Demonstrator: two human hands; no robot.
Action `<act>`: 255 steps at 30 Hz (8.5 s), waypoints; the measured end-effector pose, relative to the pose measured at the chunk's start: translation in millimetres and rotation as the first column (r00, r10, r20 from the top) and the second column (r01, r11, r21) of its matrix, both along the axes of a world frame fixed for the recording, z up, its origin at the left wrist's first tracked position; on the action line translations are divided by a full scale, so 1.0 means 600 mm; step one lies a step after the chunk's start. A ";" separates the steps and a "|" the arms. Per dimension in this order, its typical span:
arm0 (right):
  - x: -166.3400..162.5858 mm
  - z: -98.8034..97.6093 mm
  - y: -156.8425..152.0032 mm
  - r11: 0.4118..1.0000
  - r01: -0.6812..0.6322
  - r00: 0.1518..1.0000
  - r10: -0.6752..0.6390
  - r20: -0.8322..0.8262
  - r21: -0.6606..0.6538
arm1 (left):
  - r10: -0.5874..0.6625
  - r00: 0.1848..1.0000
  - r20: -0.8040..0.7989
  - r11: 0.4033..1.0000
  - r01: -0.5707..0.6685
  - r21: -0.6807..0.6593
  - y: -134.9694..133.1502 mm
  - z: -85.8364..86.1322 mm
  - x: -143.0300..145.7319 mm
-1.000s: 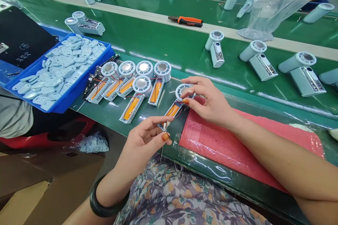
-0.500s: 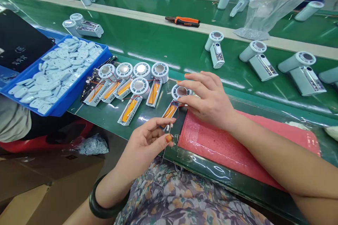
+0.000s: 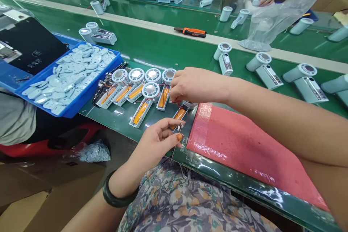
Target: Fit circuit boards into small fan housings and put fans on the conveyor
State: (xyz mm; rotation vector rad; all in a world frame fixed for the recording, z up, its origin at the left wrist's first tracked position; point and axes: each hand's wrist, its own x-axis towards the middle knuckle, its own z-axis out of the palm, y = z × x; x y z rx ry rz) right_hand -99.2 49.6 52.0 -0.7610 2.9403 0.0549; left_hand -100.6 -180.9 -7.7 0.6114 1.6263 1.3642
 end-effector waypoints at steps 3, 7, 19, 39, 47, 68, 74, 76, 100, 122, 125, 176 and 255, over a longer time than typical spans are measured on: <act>-0.019 0.001 0.012 0.994 0.060 0.991 -0.050 0.121 -0.087 | 0.007 1.000 0.003 0.999 -0.007 0.035 -0.001 -0.005 0.000; -0.018 0.005 0.023 0.943 0.280 0.922 -0.212 0.323 -0.181 | 0.149 0.989 0.017 0.975 -0.150 0.162 -0.007 -0.007 -0.005; -0.001 0.002 0.018 0.878 0.364 0.890 -0.230 0.394 -0.310 | 0.266 0.925 -0.270 0.923 -0.164 0.348 0.031 0.002 -0.022; 0.067 -0.030 -0.105 0.944 0.328 0.944 -0.326 -0.038 0.031 | 0.064 0.603 -0.795 0.954 0.197 0.227 -0.023 -0.011 0.024; 0.120 -0.124 -0.062 0.868 0.296 0.828 -0.441 -0.345 -0.400 | 0.337 0.911 -0.236 0.930 -0.283 0.235 -0.060 -0.036 -0.005; 0.106 -0.137 -0.051 0.711 0.342 0.769 -0.587 -0.252 -0.614 | 0.085 0.622 -0.778 0.990 -0.144 -0.006 0.027 0.000 -0.056; 0.108 -0.142 -0.053 0.711 0.298 0.768 -0.575 -0.282 -0.637 | 0.088 0.477 -0.875 0.989 -0.146 0.020 0.041 0.004 -0.050; 0.107 -0.144 -0.056 0.710 0.281 0.772 -0.567 -0.287 -0.645 | 0.101 0.499 -0.861 0.986 -0.163 0.021 0.042 0.004 -0.050; 0.095 -0.154 -0.065 0.663 0.192 0.779 -0.551 -0.298 -0.724 | 0.206 0.689 -0.694 0.969 -0.243 0.046 0.000 -0.020 -0.034; 0.099 -0.157 -0.075 0.564 0.199 0.703 -0.652 -0.284 -0.802 | 0.416 0.641 -0.645 0.909 -0.324 0.264 0.047 -0.061 -0.018; 0.099 -0.158 -0.075 0.577 0.191 0.702 -0.646 -0.300 -0.794 | 0.387 0.519 -0.763 0.919 -0.285 0.272 0.046 -0.062 -0.016; 0.096 -0.169 -0.062 0.636 0.156 0.775 -0.553 -0.305 -0.756 | 0.442 0.444 -0.779 0.894 -0.285 0.345 0.051 -0.081 -0.022; 0.102 -0.180 -0.062 0.641 0.136 0.741 -0.572 -0.352 -0.756 | 0.490 0.584 -0.647 0.872 -0.342 0.350 0.065 -0.082 -0.015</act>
